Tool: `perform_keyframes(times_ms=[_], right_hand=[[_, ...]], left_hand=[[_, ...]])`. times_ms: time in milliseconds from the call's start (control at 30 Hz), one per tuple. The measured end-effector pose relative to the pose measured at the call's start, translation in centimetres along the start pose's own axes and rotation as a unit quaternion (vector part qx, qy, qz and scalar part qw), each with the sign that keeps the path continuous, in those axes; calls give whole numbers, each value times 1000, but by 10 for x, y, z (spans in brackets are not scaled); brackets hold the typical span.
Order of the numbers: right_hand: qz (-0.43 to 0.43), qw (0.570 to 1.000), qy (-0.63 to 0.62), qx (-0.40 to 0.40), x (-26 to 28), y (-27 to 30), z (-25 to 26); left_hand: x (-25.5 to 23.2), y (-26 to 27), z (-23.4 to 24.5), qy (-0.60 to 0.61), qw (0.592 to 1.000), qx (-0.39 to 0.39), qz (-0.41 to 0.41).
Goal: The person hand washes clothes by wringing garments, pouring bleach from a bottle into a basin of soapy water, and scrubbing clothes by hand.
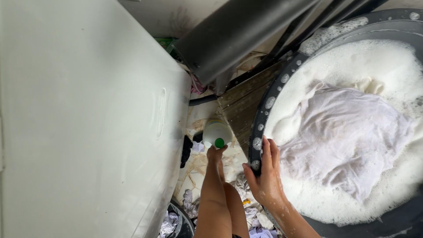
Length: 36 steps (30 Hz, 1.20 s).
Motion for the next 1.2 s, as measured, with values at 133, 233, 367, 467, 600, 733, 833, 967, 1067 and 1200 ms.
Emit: perform_keyframes(times_ms=[133,233,367,467,600,733,833,967,1067,1200], right_hand=[[-19,1000,-3,-1,2,-3,4],[-27,999,-36,-21,9,1,9],[-28,998,33,-44,31,7,26],[41,996,64,38,71,31,68],[168,952,189,174,127,92,133],[100,956,211,177,131,94,181],[161,949,214,165,123,100,217],[285,936,155,133,105,99,267],[343,921,112,145,91,99,298],[450,881,65,130,60,106,320]], left_hand=[[-34,41,23,-36,998,-11,-47],[-61,123,58,-56,996,-33,-61],[-96,280,119,142,980,-53,-132],[-132,382,152,36,988,-37,-145],[-180,479,180,-16,971,48,-233],[-222,534,181,-147,958,46,-244],[-249,563,168,-114,949,45,-290],[-271,583,143,-134,933,73,-327],[-281,589,131,-158,919,82,-351],[-291,589,127,-175,919,92,-342]])
Point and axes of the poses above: each hand's wrist, its own y-axis away from the middle knuckle, its own z-axis out of the back of the hand, x = y × z, the point moved 2 cm from there along -y, towards the middle knuckle, and after that the axes turned 5 degrees about -x, right-handed, at the moved point
